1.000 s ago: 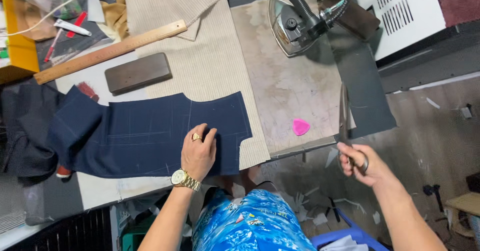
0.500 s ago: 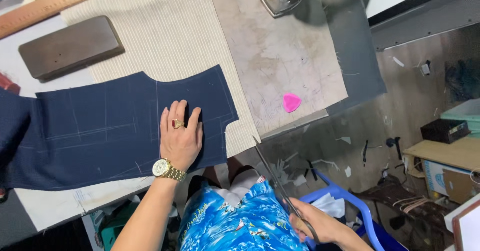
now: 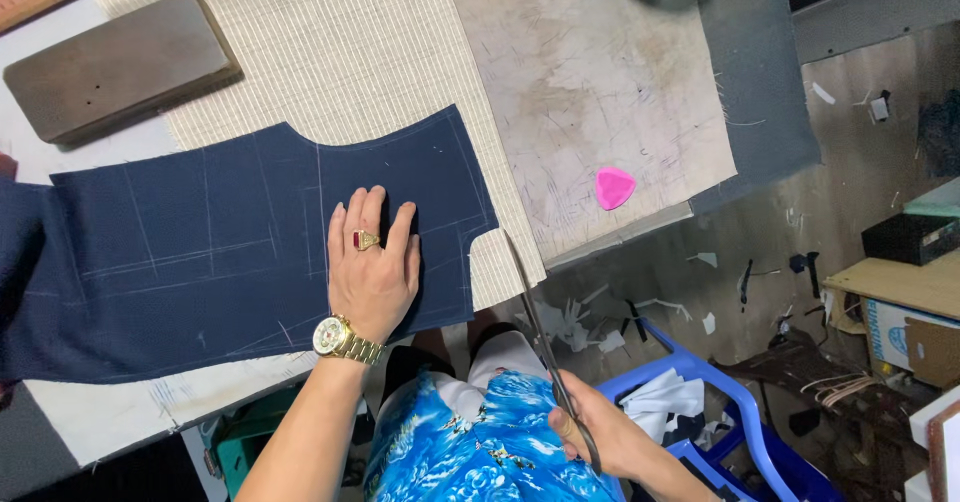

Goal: The person marks a piece of fabric with chalk, irons a strip of material, and uses a ruler and chalk to draw lines on another fabric piece before cutting it with shears.

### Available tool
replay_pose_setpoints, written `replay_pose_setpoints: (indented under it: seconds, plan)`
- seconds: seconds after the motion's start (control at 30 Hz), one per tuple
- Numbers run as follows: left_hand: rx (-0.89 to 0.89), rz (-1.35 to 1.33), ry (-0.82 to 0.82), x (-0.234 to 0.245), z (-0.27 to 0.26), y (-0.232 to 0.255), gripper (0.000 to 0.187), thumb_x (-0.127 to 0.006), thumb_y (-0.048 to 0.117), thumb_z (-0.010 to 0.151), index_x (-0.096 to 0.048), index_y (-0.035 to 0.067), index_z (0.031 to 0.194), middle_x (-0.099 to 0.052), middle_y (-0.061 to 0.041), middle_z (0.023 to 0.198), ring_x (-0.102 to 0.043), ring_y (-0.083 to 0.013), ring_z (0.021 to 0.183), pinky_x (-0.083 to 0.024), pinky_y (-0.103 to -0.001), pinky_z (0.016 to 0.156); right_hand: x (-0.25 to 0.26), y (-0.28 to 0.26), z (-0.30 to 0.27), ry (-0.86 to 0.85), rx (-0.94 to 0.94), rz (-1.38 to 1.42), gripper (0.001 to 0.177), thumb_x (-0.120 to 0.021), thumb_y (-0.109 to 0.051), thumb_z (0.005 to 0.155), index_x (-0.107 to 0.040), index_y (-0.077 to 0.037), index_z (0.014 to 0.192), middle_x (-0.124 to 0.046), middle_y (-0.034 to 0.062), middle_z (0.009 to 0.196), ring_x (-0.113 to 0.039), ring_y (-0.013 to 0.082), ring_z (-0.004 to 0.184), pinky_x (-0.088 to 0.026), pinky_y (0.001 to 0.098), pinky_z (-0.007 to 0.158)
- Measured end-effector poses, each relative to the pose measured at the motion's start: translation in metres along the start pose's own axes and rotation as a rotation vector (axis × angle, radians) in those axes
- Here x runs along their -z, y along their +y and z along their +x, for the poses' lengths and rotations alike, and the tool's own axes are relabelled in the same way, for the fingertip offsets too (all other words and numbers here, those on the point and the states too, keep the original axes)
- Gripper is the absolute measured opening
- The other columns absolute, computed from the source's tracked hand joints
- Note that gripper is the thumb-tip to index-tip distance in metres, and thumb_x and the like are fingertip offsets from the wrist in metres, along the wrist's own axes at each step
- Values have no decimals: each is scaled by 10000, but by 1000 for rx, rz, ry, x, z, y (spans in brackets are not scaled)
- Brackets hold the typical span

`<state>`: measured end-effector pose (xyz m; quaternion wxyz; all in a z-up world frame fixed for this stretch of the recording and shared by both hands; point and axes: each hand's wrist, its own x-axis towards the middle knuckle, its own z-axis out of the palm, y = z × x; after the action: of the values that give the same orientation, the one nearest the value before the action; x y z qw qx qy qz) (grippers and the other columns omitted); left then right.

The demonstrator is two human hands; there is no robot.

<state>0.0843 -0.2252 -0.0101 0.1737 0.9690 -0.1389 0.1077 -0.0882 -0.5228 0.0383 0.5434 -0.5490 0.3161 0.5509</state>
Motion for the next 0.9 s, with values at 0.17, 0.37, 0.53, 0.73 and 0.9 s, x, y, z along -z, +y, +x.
replay_pose_setpoints:
  seconds: [0.17, 0.37, 0.53, 0.73, 0.9]
  plan:
    - [3, 10, 17, 2, 3, 2, 300, -626, 166, 990, -653, 106, 1282, -567, -212, 1399, -552, -396, 1326, -403, -539, 1159, -11, -18, -4, 67, -11, -283, 948, -568, -709, 786, -366, -184, 1548, -410, -7, 720, -494, 103, 577, -485, 287, 520]
    - [12, 16, 1, 0, 2, 2, 321, -639, 187, 973, -660, 124, 1287, -572, -208, 1412, -548, -388, 1337, -378, -520, 1176, -22, -25, -8, 106, -66, -173, 883, -586, -674, 811, -409, -210, 1541, -396, 2, 573, -428, 113, 483, -423, 300, 468]
    - [14, 24, 2, -1, 2, 1, 312, -628, 194, 983, -658, 129, 1287, -572, -202, 1409, -548, -387, 1339, -389, -526, 1172, -22, -30, -13, 80, -107, -140, 973, -580, -656, 845, -239, -186, 1625, -443, 30, 565, -451, 120, 482, -487, 283, 457]
    - [13, 6, 6, -3, 1, -1, 320, -627, 206, 978, -656, 131, 1288, -581, -200, 1406, -544, -386, 1342, -384, -528, 1166, 2, 17, 20, -32, -32, 326, 866, -794, -292, 831, -336, -141, 1550, -605, 115, 785, -496, 171, 464, -556, 323, 428]
    - [8, 21, 14, -3, 2, 0, 305, -622, 205, 990, -662, 134, 1285, -578, -198, 1403, -552, -381, 1334, -388, -520, 1167, -8, -15, 18, 28, -22, 257, 793, -745, -346, 851, -381, -164, 1532, -681, 70, 785, -467, 175, 464, -429, 325, 420]
